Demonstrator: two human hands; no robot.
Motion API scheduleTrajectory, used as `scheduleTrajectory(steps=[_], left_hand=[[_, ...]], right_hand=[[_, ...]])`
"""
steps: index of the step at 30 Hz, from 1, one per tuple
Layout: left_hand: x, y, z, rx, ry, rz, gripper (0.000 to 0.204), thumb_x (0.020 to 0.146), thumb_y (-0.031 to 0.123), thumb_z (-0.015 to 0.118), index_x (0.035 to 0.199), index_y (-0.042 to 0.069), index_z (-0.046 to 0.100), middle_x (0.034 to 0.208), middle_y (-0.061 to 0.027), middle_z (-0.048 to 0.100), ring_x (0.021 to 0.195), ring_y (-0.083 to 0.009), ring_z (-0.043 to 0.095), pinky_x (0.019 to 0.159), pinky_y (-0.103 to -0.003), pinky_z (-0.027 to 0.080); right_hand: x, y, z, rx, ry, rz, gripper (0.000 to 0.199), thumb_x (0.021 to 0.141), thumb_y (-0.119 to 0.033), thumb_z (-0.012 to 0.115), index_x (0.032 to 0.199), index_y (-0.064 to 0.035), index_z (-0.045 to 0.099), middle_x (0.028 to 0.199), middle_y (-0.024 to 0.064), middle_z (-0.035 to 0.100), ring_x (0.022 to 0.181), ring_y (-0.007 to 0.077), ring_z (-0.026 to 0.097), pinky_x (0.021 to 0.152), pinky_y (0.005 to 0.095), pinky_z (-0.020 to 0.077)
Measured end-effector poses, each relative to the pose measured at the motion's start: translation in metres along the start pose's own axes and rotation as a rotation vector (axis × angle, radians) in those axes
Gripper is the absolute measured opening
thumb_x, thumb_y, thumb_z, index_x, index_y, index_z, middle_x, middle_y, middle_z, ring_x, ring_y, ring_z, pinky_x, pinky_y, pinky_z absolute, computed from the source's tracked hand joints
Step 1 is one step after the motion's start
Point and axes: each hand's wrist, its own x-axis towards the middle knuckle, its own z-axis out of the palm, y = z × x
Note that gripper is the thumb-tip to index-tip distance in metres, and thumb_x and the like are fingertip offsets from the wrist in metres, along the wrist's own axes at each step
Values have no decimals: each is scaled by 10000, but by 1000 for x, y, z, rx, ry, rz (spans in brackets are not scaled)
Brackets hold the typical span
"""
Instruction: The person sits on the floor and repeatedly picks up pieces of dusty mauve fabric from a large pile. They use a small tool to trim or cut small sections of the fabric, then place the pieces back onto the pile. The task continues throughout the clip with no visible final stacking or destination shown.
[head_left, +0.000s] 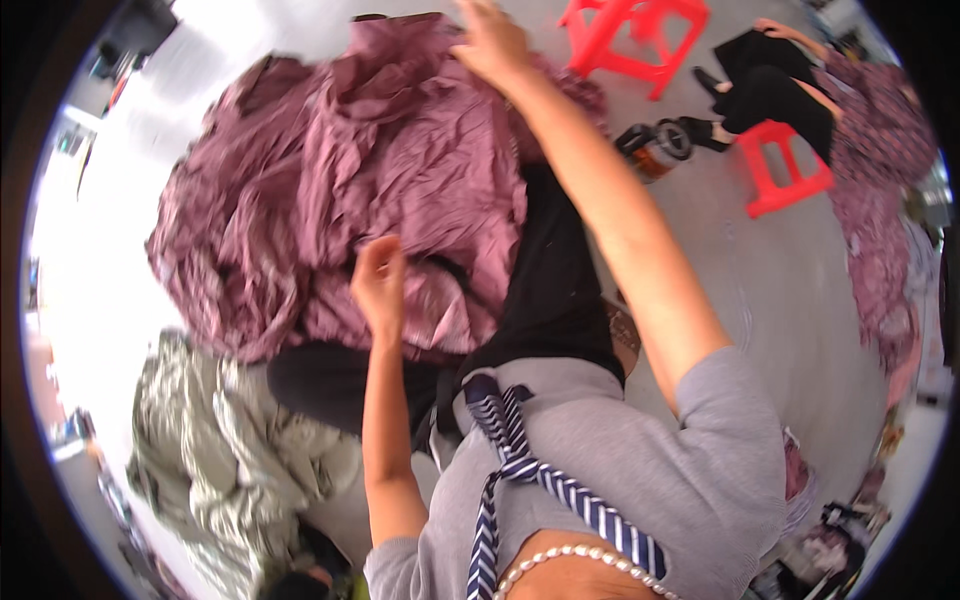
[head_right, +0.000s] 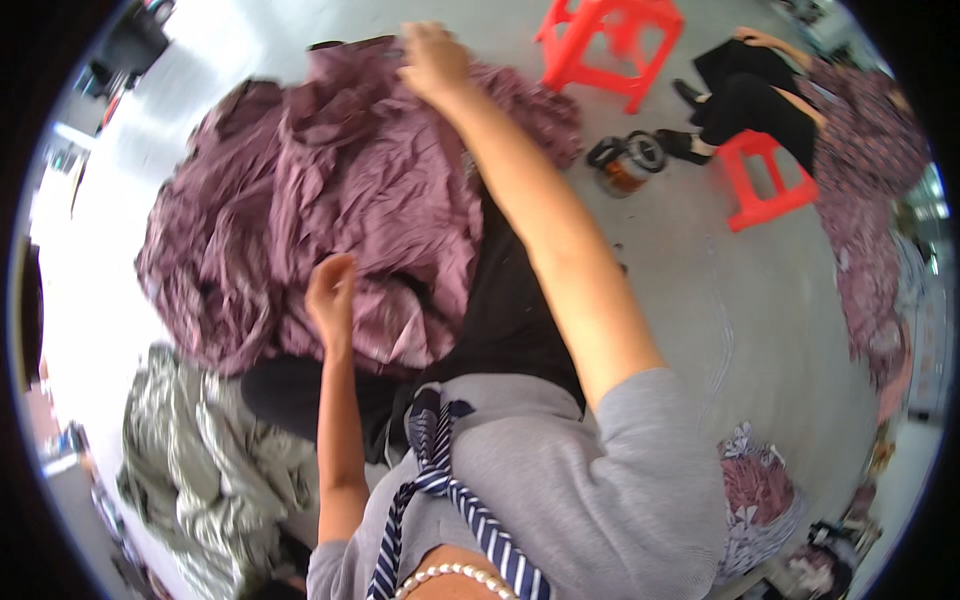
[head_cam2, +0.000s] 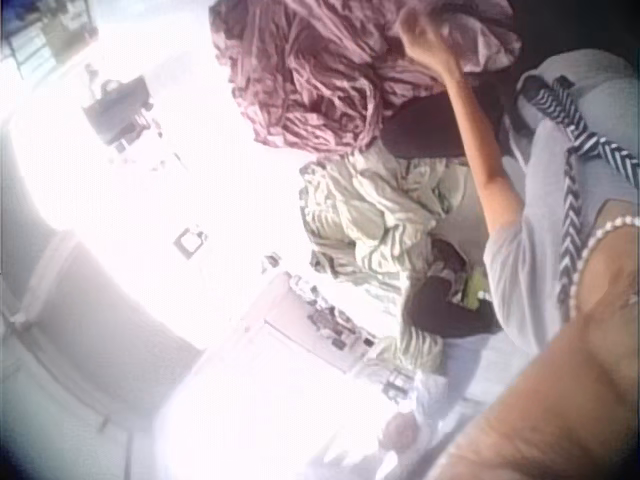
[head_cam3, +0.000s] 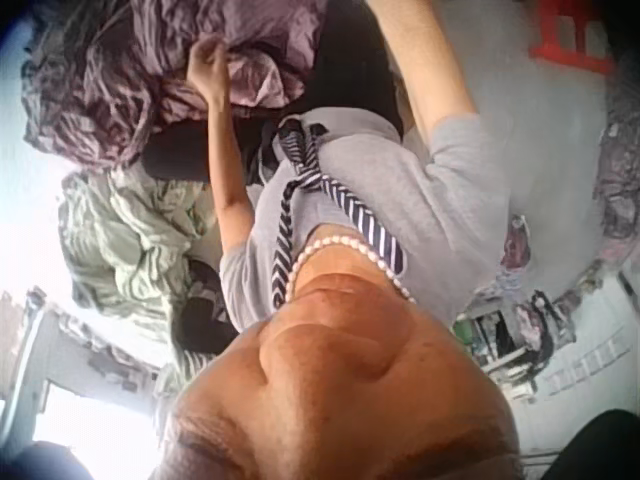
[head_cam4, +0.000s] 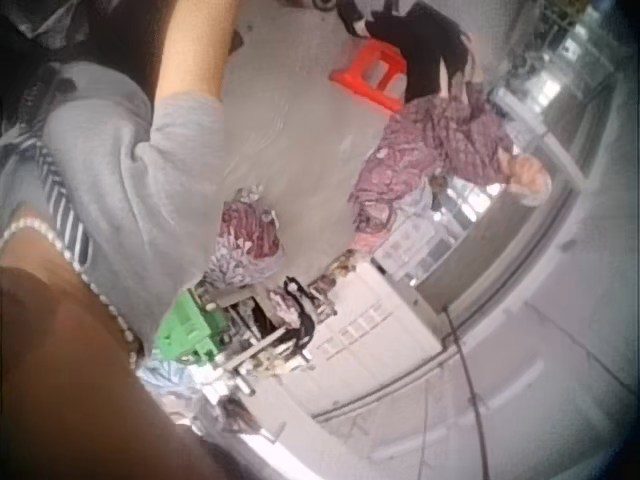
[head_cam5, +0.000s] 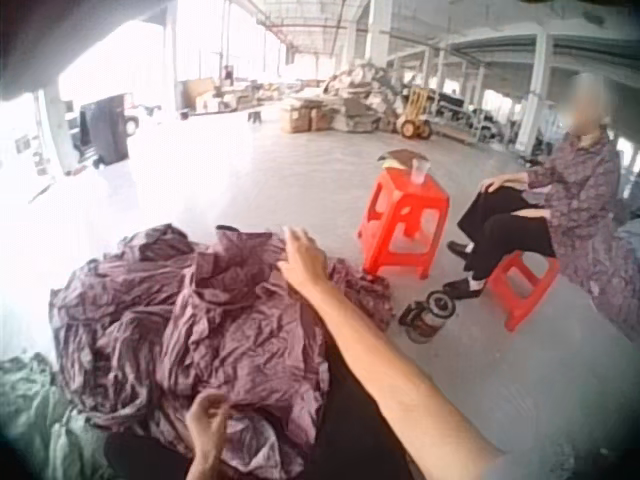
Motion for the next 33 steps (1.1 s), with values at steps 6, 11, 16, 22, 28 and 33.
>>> scheduleTrajectory(steps=[6, 11, 16, 22, 28, 33], left_hand=[[-66, -70, 3, 402, -355, -63, 228, 732, 153, 679, 934, 61, 626, 946, -109, 622, 892, -263, 605, 751, -343, 480], [-58, -60, 38, 646, -552, 395, 579, 661, 386, 717, 1153, 135, 544, 1151, -119, 536, 1159, -284, 445, 939, -503, 310], [-75, -103, 24, 819, -824, 285, 458, 718, 422, 659, 1076, 146, 595, 1086, -70, 572, 1054, -238, 517, 890, -454, 344], [-69, -109, 13, 729, -759, 368, 167, 766, 211, 598, 908, 132, 638, 876, -60, 600, 888, -244, 570, 820, -437, 388], [-68, -108, 8, 603, -678, 333, 294, 727, 274, 664, 970, 112, 628, 905, -104, 627, 877, -295, 581, 790, -429, 413], [-24, -70, -1, 454, -480, 193, 242, 784, 291, 653, 749, 54, 622, 632, -169, 582, 581, -350, 576, 520, -407, 425]], right_hand=[[-156, -8, 7, 219, -597, 63, 490, 639, -255, 719, 1070, -79, 565, 996, 122, 610, 860, 285, 607, 731, 368, 485], [-270, -20, 4, -205, -1047, -412, 438, 679, -152, 662, 1093, -66, 548, 1077, 162, 544, 846, 275, 613, 676, 382, 531], [-222, 0, 17, -164, -863, -529, 69, 753, -120, 528, 739, -77, 579, 784, 90, 573, 742, 246, 621, 612, 354, 524], [-53, 49, -18, -253, -93, -157, 130, 834, -131, 454, 847, -90, 577, 879, 103, 590, 793, 262, 612, 575, 405, 501], [-117, 15, -35, 233, -274, -67, 103, 679, -190, 630, 682, -89, 607, 695, 92, 575, 723, 258, 594, 605, 365, 476], [-228, -60, -27, 938, -805, 215, 580, 663, -343, 783, 1104, -37, 564, 991, 83, 639, 749, 161, 618, 646, 295, 501]])
